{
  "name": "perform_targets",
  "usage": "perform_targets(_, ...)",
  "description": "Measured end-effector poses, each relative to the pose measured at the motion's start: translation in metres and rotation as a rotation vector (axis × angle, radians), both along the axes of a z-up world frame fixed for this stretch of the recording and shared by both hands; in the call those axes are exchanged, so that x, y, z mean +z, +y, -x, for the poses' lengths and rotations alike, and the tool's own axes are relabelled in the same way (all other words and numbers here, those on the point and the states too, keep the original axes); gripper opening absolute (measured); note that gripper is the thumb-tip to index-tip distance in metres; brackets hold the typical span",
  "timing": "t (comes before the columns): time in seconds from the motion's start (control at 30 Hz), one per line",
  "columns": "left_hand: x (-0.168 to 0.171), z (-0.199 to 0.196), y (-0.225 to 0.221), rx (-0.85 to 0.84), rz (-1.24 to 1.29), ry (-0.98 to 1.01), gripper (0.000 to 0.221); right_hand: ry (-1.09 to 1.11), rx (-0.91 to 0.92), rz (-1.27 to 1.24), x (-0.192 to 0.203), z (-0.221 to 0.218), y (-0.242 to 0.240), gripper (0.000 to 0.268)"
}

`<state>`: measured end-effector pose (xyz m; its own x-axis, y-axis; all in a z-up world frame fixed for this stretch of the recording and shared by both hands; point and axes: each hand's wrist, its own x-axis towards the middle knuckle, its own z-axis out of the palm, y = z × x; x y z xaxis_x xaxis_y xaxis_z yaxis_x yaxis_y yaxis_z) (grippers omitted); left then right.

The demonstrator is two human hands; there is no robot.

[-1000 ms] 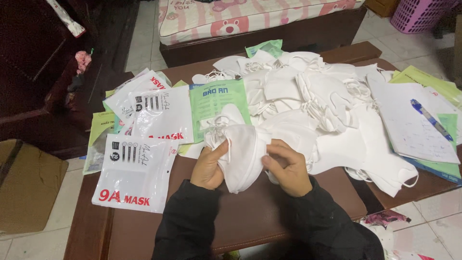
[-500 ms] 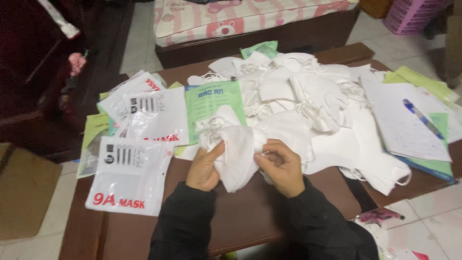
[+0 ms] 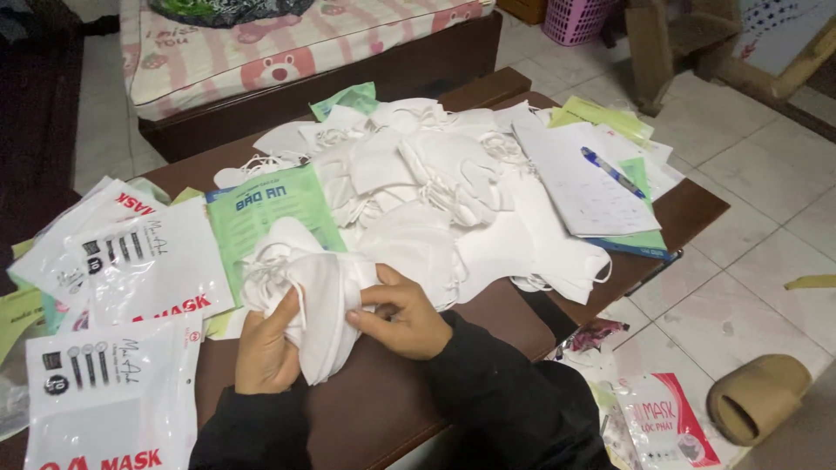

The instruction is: Sorting and placing white face masks into individual packaging bags

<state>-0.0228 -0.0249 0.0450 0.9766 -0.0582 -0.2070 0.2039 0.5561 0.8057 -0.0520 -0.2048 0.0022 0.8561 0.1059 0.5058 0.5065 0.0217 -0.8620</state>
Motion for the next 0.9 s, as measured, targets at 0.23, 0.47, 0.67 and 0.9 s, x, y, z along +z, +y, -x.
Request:
perform_targets(0.23, -0.014, -0.008, 0.001, -0.047, 0.098, -0.042, 0.066, 0.083, 0.083, -0.155, -0.022, -0.011, 0.0, 0.016)
perform_targets(0.47, -0.005, -0.003, 0.0, -0.069, 0.037, -0.011, 0.068, 0.048, 0.078, -0.263, -0.019, -0.01, 0.003, 0.012)
perform_targets(0.67, -0.012, -0.006, 0.0, -0.049, 0.106, -0.048, 0.069, 0.215, -0.067, -0.199, -0.004, 0.0, 0.006, 0.072)
perform_targets(0.9, -0.003, -0.002, -0.001, -0.04, 0.011, 0.006, 0.069, 0.063, -0.082, -0.114, -0.007, 0.0, 0.006, 0.026)
